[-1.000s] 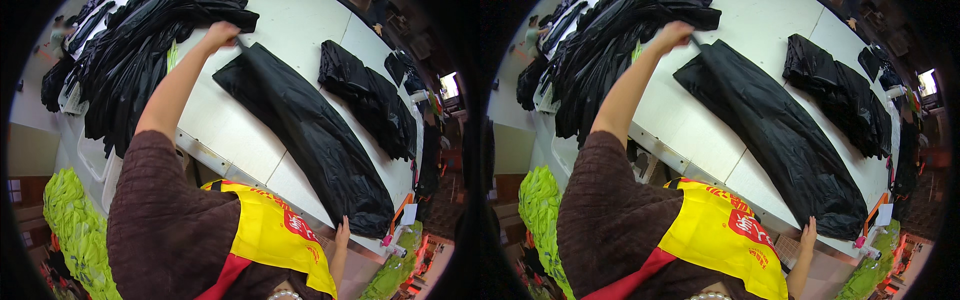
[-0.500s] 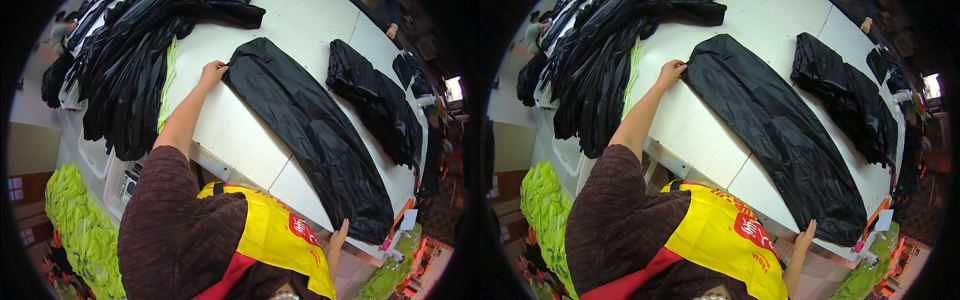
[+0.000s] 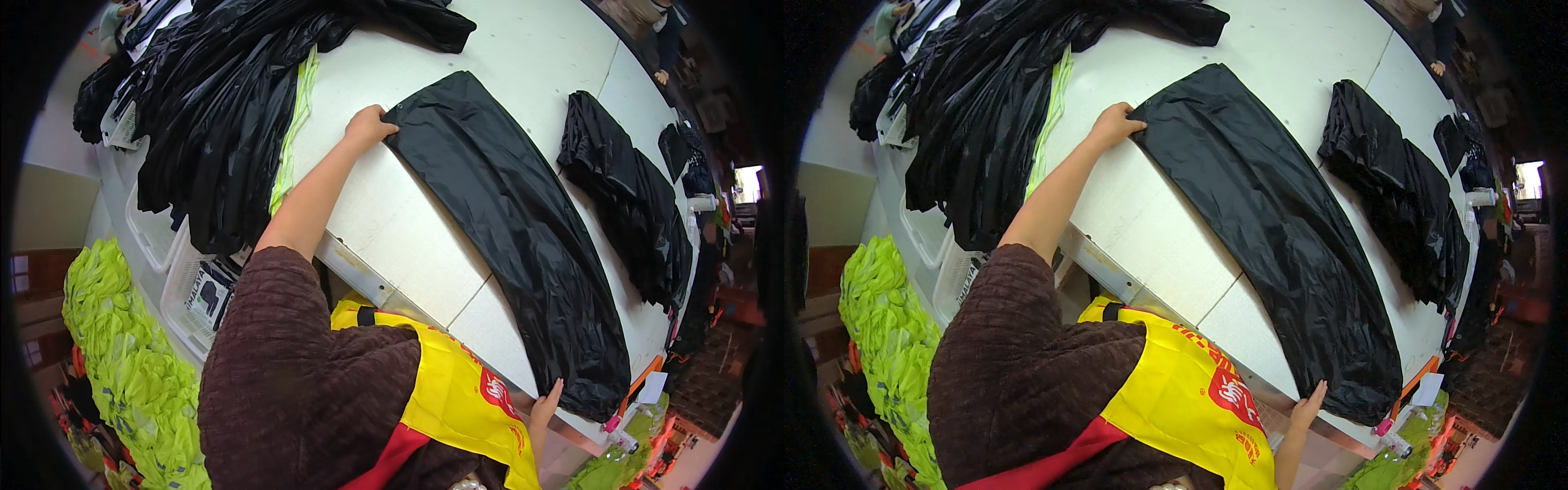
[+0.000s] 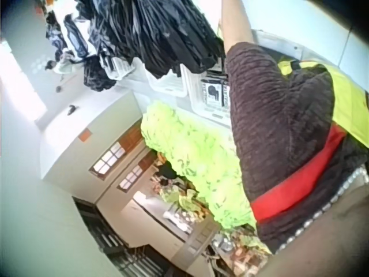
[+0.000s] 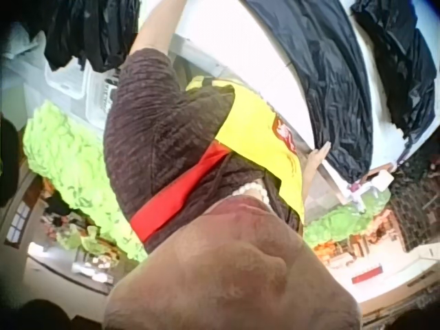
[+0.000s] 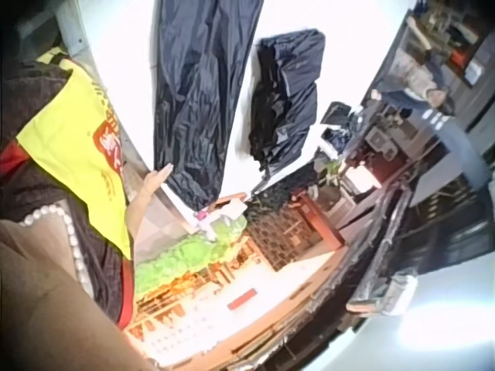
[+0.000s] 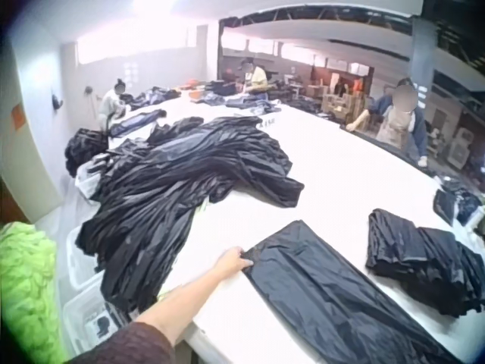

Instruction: The person repeatedly picks up black trousers from a pile, unfolds them, and folds them into a compact rectangle on a white table. The folded trousers are stacked in a neat pile as the process continues.

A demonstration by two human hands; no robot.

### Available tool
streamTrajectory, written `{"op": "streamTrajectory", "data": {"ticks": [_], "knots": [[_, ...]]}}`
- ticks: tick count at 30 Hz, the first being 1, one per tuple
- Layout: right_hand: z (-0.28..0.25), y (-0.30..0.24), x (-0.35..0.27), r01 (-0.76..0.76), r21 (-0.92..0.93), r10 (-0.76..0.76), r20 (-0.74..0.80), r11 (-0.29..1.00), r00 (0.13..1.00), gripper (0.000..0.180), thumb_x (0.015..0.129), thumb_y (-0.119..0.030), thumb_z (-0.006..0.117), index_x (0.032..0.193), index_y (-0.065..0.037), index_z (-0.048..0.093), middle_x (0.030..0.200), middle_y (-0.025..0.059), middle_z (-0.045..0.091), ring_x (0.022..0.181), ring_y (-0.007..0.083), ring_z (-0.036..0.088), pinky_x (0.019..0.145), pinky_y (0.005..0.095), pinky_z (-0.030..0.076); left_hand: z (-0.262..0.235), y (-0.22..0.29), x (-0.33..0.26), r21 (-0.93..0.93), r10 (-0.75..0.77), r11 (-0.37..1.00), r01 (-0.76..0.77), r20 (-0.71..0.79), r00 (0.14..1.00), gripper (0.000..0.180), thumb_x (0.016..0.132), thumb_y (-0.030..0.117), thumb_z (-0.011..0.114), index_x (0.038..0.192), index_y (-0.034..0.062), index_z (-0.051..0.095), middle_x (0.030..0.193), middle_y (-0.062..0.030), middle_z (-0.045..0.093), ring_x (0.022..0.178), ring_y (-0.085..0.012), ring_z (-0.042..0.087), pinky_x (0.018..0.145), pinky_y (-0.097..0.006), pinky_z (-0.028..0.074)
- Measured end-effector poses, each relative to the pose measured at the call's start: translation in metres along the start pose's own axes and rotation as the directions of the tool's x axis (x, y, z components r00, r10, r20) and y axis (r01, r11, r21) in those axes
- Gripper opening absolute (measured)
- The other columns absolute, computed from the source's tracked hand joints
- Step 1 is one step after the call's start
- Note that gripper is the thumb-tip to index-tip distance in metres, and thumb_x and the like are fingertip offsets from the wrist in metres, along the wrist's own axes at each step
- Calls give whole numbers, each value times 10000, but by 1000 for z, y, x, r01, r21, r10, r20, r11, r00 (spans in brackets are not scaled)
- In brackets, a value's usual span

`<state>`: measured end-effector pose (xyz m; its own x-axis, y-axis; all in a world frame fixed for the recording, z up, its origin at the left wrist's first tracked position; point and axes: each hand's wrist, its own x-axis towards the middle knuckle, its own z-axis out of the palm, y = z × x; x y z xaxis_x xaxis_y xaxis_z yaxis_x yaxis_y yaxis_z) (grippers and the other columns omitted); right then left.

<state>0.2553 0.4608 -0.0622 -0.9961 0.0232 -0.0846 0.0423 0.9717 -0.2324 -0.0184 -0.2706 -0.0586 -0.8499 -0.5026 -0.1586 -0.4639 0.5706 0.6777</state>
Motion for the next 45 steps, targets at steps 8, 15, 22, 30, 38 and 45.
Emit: {"op": "streamTrajectory", "data": {"ticks": [8,15,22,30,38,45], "knots": [[-44,-52,48,-131,-408,309,408,904,859,532,714,-12,479,1245,12,444,1304,213,439,1254,379,365,1022,437,317,43,10,-64,-20,311,933,-359,-454,835,118,761,103,634,868,56,639,894,-101,628,859,-310,584,714,-381,489],[-33,-265,135,422,-20,-413,170,906,895,473,783,-108,617,1220,23,492,1267,226,486,1174,359,467,988,408,376,48,17,-78,4,363,899,-438,-568,739,194,757,36,614,951,43,619,942,-105,612,842,-297,575,717,-379,497],[40,-410,189,738,115,-746,60,665,663,508,758,-143,666,1217,-8,492,1236,203,493,1153,350,466,963,401,390,42,15,-93,15,425,873,-488,-514,745,252,743,28,636,994,39,618,965,-122,602,853,-295,589,727,-361,507],[71,-411,191,784,-47,-785,-14,619,619,432,714,1,603,1142,-31,554,1075,142,514,1010,283,499,859,374,429,21,8,-82,-265,385,792,-550,-482,787,163,802,164,657,879,21,643,867,-145,622,760,-312,599,656,-363,493],[74,-411,188,746,49,-744,-44,665,666,436,695,36,586,1126,-16,551,1071,159,495,1008,329,473,900,401,396,-5,22,-57,-104,-38,994,25,-117,992,217,767,195,675,908,39,620,867,-145,647,791,-313,625,659,-371,491],[48,-454,223,309,661,-526,153,684,837,367,831,-256,630,1063,22,575,937,131,611,820,213,582,743,298,465,35,25,-87,-65,330,896,-439,-563,757,61,757,113,660,772,81,610,739,-84,605,673,-266,601,575,-348,486]]}}
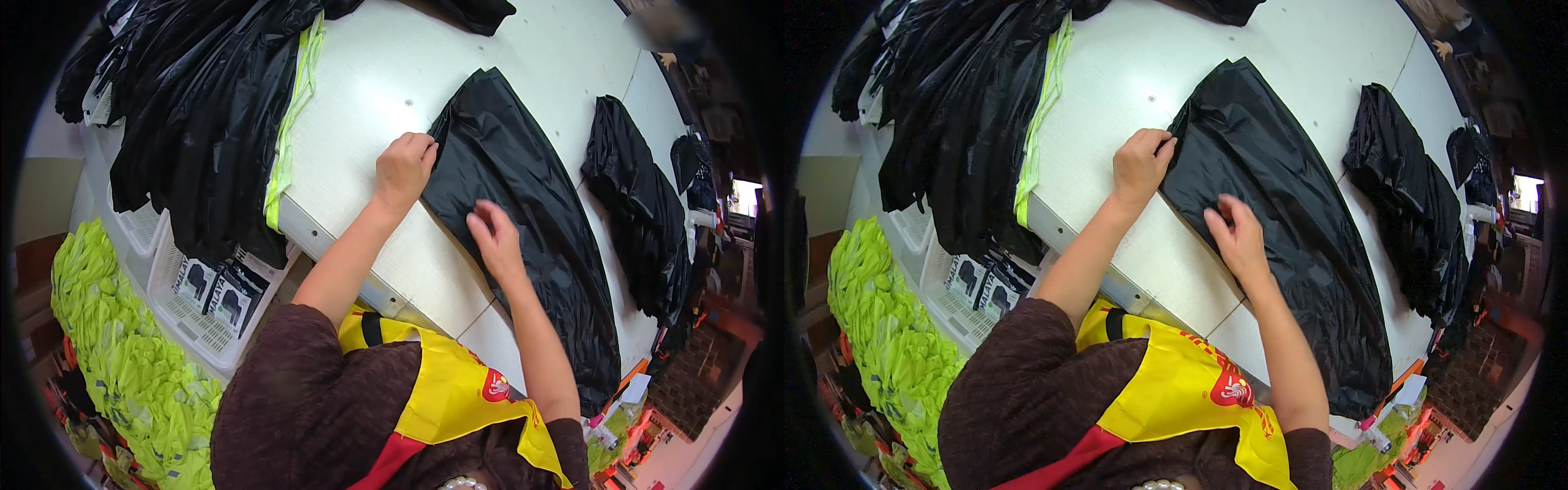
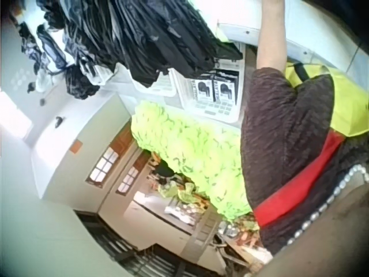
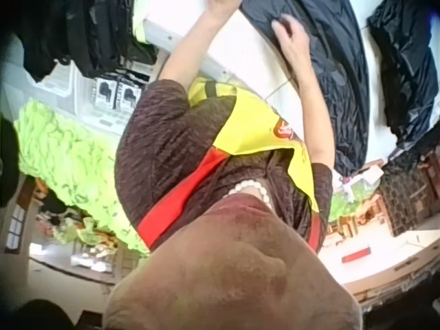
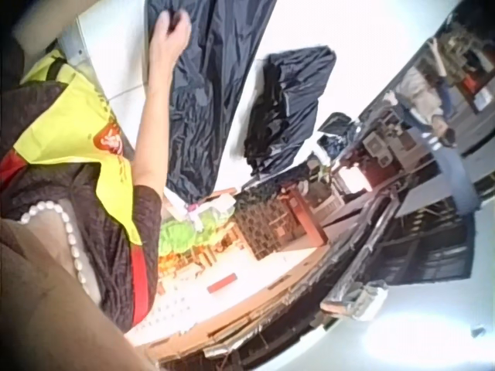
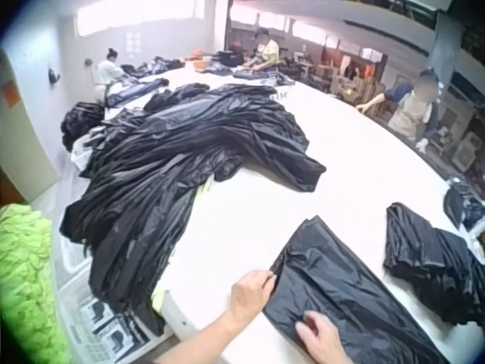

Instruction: The person repeatedly picks up black trousers from a pile, unfolds them, and folds them into a compact rectangle on a white table. The folded trousers are stacked in a neat pile as the process continues.

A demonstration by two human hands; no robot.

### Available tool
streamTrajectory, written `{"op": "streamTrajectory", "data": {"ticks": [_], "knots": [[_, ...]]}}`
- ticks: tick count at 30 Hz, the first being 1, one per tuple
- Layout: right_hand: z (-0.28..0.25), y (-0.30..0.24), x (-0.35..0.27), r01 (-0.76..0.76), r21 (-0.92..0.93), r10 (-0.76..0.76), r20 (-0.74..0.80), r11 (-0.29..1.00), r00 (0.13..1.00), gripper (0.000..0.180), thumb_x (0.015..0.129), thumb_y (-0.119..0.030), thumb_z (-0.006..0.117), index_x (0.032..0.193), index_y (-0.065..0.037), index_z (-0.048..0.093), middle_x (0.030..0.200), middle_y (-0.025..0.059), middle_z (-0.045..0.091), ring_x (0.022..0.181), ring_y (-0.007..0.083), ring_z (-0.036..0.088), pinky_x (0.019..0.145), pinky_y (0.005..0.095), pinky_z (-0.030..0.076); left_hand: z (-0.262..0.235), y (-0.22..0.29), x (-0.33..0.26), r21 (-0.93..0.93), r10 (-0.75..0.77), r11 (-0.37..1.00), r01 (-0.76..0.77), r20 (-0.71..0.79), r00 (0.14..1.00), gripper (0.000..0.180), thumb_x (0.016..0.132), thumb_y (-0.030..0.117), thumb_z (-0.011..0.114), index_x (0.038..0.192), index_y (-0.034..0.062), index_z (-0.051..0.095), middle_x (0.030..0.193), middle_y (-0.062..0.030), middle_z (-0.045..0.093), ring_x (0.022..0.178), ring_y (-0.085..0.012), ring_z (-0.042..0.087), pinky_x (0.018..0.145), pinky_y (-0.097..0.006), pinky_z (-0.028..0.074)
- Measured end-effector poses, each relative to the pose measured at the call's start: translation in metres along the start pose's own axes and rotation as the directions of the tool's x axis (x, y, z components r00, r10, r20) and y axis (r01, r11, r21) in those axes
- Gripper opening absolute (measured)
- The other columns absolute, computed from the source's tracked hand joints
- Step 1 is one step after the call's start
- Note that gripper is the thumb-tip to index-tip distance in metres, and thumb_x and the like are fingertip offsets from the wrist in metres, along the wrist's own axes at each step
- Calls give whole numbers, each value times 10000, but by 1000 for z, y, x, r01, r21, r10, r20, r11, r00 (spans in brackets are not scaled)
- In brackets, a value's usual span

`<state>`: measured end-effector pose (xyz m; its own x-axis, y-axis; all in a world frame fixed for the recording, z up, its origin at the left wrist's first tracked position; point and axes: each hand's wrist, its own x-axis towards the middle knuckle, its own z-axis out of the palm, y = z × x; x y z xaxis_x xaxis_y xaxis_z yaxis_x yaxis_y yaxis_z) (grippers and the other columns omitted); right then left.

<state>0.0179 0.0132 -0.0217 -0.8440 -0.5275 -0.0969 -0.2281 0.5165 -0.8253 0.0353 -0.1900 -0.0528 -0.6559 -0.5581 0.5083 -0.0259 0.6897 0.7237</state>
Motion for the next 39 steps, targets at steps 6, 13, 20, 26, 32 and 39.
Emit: {"op": "streamTrajectory", "data": {"ticks": [6,13,20,26,32,39], "knots": [[15,-48,89,-104,-40,104,-3,994,995,306,809,-270,647,944,4,623,845,133,634,746,223,598,699,294,472,-2,6,-6,70,133,989,-131,-33,991,77,737,66,643,727,90,570,690,-62,567,652,-239,588,534,-326,481],[32,-63,122,309,-647,-429,-31,697,903,233,706,-263,699,882,-110,694,1126,156,551,1017,322,487,834,392,435,-8,11,-15,132,240,961,-243,37,970,117,690,29,611,670,86,512,678,-41,528,610,-211,556,506,-302,474],[28,-45,139,430,-589,-522,15,684,853,151,739,-228,675,782,-85,696,1227,169,515,1119,333,447,923,409,372,-11,15,-16,96,246,965,-244,-20,969,95,696,26,638,758,73,583,731,-42,572,622,-213,573,519,-295,479],[21,-70,118,321,69,-320,-22,945,947,155,820,-180,634,824,-25,637,935,75,604,781,130,548,660,250,415,-33,28,-12,-177,-93,981,83,-48,995,132,758,84,675,869,41,617,851,-76,609,590,-190,581,542,-292,486],[21,-88,102,659,-149,-676,-130,737,726,134,723,-130,615,676,-6,628,698,141,598,678,309,566,636,379,449,-35,29,5,-280,-66,957,74,37,997,204,761,39,650,965,32,641,878,-117,619,636,-210,593,594,-302,494],[35,-80,84,722,-11,-709,-195,692,678,154,657,-174,645,628,-23,634,670,146,607,664,333,580,616,406,473,-46,-1,-7,-179,-57,981,79,124,991,204,807,-14,592,1003,3,647,957,-114,658,829,-194,618,711,-288,498]]}}
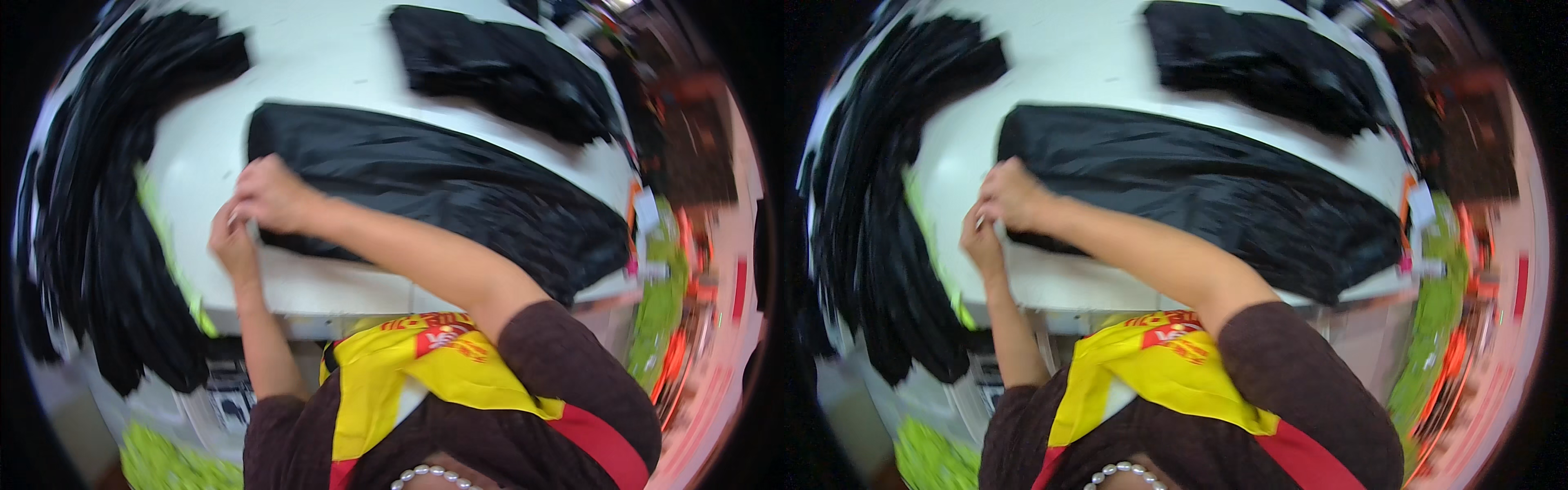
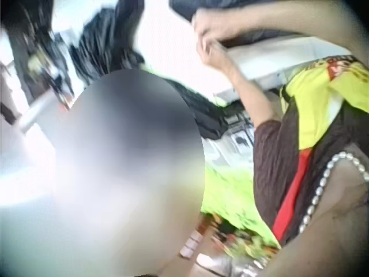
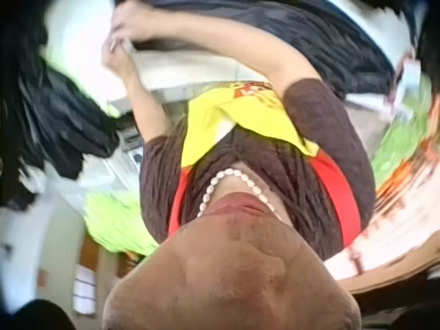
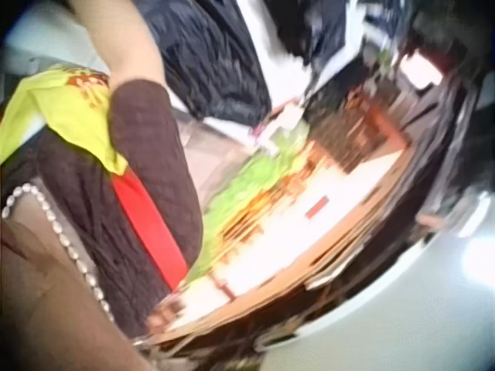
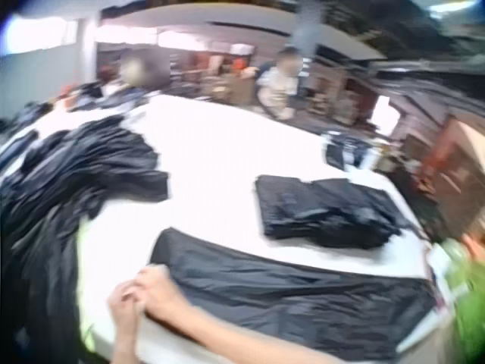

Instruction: The person repeatedly picks up black trousers from a pile, unfolds them, and folds them into a compact rectangle on a white table. The folded trousers are stacked in a neat pile as the process continues.

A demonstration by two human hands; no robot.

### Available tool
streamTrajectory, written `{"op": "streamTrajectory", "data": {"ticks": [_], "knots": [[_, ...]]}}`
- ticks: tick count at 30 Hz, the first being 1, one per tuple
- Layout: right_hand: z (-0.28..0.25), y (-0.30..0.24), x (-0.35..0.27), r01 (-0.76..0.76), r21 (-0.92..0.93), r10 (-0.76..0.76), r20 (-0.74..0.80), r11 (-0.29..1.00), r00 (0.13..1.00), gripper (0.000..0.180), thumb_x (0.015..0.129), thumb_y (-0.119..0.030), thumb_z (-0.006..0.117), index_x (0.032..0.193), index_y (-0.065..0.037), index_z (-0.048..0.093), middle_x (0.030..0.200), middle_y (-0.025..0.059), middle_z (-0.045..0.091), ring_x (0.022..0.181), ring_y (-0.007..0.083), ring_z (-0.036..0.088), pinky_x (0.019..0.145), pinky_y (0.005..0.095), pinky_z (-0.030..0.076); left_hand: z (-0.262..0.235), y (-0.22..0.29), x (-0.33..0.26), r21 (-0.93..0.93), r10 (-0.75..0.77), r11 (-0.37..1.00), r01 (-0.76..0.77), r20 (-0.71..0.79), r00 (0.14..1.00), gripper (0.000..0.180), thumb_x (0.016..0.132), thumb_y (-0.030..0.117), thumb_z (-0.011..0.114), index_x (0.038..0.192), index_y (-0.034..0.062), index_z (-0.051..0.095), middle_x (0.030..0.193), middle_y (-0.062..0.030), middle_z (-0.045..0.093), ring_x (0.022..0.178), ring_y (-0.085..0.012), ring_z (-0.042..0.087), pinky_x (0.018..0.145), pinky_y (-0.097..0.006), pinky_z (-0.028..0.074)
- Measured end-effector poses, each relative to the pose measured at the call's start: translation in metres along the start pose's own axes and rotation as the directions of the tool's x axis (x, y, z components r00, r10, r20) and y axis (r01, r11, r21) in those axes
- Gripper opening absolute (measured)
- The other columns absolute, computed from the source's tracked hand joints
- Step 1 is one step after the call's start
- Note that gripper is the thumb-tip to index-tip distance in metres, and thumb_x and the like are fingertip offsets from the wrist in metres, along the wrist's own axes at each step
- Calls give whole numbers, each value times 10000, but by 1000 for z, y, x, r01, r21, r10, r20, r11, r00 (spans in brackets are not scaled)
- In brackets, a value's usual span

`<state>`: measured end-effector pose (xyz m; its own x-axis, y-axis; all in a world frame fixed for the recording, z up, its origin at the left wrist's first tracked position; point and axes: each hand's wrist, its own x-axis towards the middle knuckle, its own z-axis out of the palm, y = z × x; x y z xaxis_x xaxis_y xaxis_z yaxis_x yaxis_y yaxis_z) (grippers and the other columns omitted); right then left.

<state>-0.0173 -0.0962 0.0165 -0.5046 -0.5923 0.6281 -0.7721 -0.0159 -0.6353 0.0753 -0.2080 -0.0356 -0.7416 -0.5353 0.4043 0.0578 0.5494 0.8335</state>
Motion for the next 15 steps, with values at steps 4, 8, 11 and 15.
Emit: {"op": "streamTrajectory", "data": {"ticks": [4,8,11,15], "knots": [[-73,-19,-62,-249,-14,249,-21,968,968,228,750,-232,658,863,-33,647,905,145,598,905,306,548,810,386,440,15,-19,3,-23,-178,984,178,-1,984,171,872,104,584,969,-24,642,891,-97,658,795,-169,595,731,-291,488],[-199,-33,-181,-288,-532,132,-313,796,941,305,710,-283,697,922,-72,636,972,136,575,976,315,520,856,422,430,-35,-98,10,320,-53,945,71,-65,996,280,877,142,490,1055,-31,620,972,-157,655,872,-264,599,813,-331,453],[-320,-75,-285,-593,-785,239,-550,180,800,236,665,-257,702,833,-98,653,984,124,567,978,278,501,795,441,413,-72,-113,18,481,-117,858,181,-160,980,328,869,194,487,1073,-27,618,1012,-180,651,901,-289,607,831,-356,452],[-404,-124,-439,-734,-176,210,-977,-656,47,647,757,-421,669,1260,-102,416,1376,200,264,1267,409,224,898,583,313,-120,-178,53,599,-196,706,378,-348,917,347,849,292,551,1008,3,661,957,-165,666,843,-307,620,785,-373,479]]}}
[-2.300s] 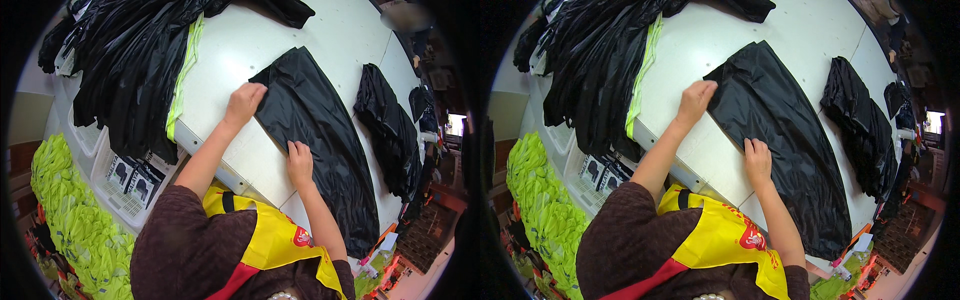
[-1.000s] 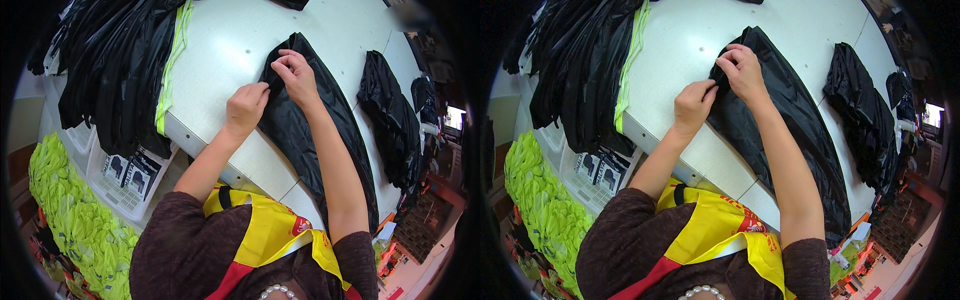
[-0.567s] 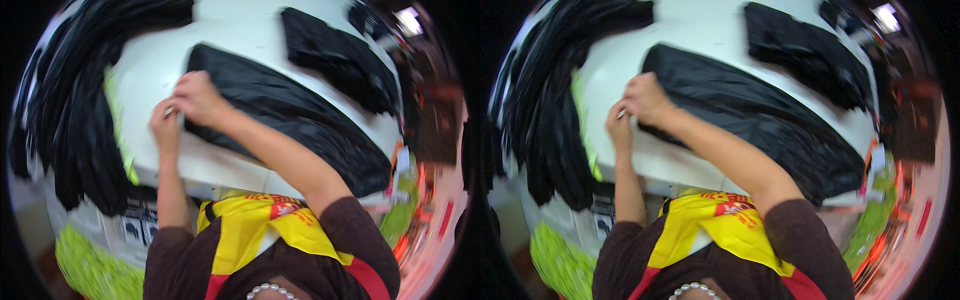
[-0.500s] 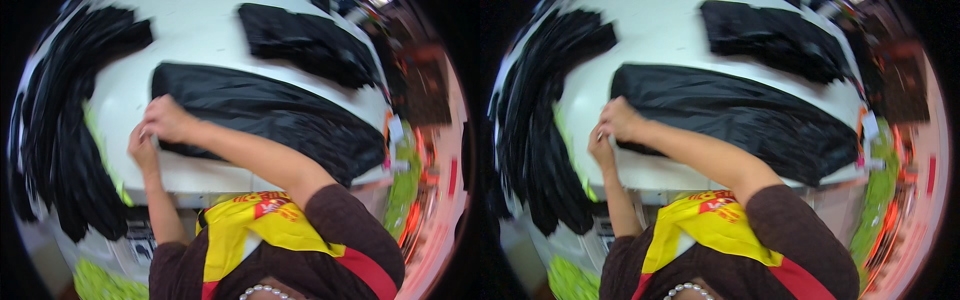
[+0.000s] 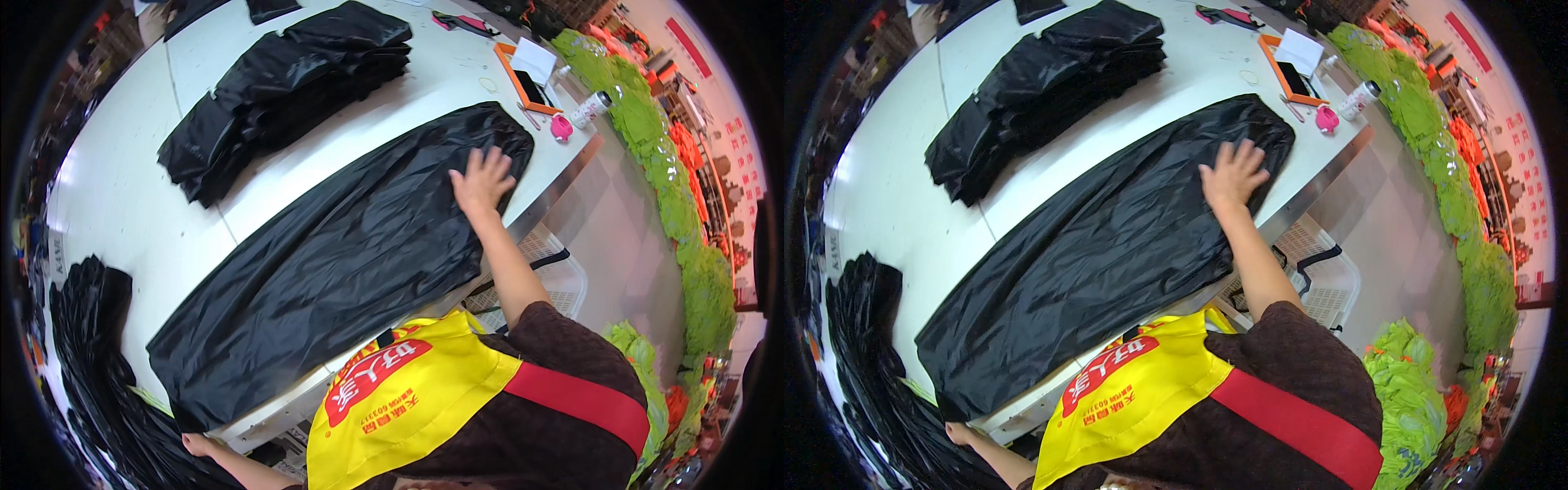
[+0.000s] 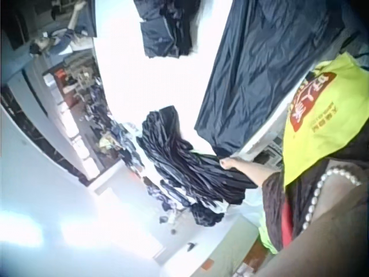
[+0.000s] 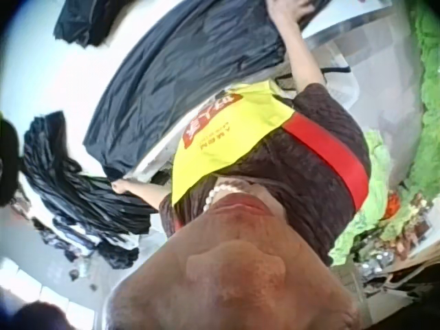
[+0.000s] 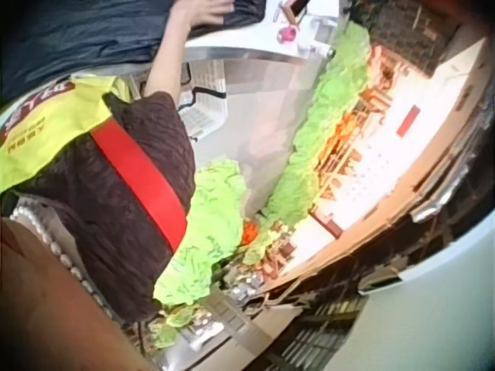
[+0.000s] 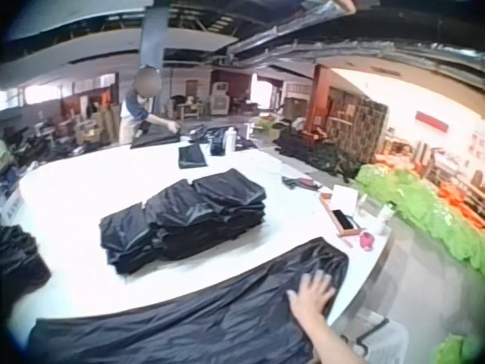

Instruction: The person repeatedly picks up black trousers from a pile, unfolds them, and folds them into a compact rectangle on a white table. The folded trousers are stacked in a neat pile as the process continues.

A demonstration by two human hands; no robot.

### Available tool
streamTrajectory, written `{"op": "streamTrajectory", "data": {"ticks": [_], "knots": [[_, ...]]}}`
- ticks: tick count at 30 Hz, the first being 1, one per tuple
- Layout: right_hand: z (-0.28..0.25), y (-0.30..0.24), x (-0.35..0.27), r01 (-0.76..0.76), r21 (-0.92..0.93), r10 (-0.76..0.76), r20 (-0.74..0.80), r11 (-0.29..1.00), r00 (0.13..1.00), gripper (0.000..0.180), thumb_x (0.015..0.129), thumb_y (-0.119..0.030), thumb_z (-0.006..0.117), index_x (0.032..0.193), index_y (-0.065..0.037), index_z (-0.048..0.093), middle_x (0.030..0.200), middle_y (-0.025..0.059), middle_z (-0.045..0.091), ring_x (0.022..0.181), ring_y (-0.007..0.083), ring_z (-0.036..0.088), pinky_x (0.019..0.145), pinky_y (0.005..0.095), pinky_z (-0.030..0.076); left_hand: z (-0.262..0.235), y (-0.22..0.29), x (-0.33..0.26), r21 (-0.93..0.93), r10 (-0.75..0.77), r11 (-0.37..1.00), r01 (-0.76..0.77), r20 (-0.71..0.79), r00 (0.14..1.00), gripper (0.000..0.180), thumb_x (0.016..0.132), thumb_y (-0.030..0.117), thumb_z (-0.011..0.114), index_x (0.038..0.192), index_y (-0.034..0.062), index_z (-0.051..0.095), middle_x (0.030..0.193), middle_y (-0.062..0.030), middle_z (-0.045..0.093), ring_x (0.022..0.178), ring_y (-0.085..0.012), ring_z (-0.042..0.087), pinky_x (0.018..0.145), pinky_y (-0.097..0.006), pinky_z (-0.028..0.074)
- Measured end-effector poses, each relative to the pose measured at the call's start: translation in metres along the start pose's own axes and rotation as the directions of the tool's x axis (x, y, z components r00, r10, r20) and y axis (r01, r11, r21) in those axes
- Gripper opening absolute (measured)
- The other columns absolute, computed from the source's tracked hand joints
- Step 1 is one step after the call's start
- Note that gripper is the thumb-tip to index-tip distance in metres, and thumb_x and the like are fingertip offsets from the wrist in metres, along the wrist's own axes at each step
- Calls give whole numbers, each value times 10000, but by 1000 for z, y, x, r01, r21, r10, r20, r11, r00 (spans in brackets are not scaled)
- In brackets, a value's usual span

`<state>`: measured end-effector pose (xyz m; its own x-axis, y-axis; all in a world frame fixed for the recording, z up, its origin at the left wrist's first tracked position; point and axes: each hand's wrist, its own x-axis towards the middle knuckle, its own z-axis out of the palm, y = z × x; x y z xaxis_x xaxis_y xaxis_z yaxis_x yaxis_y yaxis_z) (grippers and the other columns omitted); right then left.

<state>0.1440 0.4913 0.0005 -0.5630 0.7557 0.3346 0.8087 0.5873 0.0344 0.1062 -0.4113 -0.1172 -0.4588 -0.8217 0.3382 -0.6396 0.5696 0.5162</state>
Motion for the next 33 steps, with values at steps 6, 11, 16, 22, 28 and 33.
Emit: {"op": "streamTrajectory", "data": {"ticks": [6,11,16,22,28,33], "knots": [[73,58,8,-322,637,325,117,701,938,962,688,-255,765,1397,-21,158,1404,275,237,1271,429,295,1036,448,310,6,55,-15,-214,14,977,13,124,992,300,846,234,587,986,-21,659,976,-124,670,840,-248,615,773,-325,482],[85,82,53,-362,577,339,152,732,928,709,793,-513,576,1313,-71,385,1313,228,397,1203,410,368,1001,488,302,11,81,-9,-467,-12,874,130,246,969,276,840,231,603,972,-11,630,876,-80,656,745,-177,602,607,-286,493],[143,185,175,-145,398,209,-123,906,970,454,820,-316,591,1140,0,526,1152,219,528,1094,383,477,946,439,374,-2,105,-17,-406,-22,906,123,244,970,262,829,228,605,966,6,626,819,-72,635,705,-175,591,574,-283,490],[180,234,258,-338,109,307,227,935,924,385,839,-322,537,1118,-61,578,1139,188,564,1081,376,533,894,492,432,-38,122,-30,-231,2,972,40,179,984,264,860,256,585,947,14,645,718,-55,615,581,-135,547,502,-261,450],[200,220,271,-221,56,196,286,974,938,351,803,-268,556,1033,-7,601,1064,236,599,1018,366,582,867,470,454,-69,116,-33,-376,44,927,-3,101,994,229,873,260,593,922,42,645,657,-14,566,546,-102,501,484,-239,432],[231,271,284,-229,343,53,451,911,891,234,798,-221,483,815,-37,626,736,159,621,625,281,603,562,421,473,-44,113,-39,-674,-116,702,230,210,971,232,859,190,614,999,6,621,873,-103,646,735,-195,625,640,-295,540]]}}
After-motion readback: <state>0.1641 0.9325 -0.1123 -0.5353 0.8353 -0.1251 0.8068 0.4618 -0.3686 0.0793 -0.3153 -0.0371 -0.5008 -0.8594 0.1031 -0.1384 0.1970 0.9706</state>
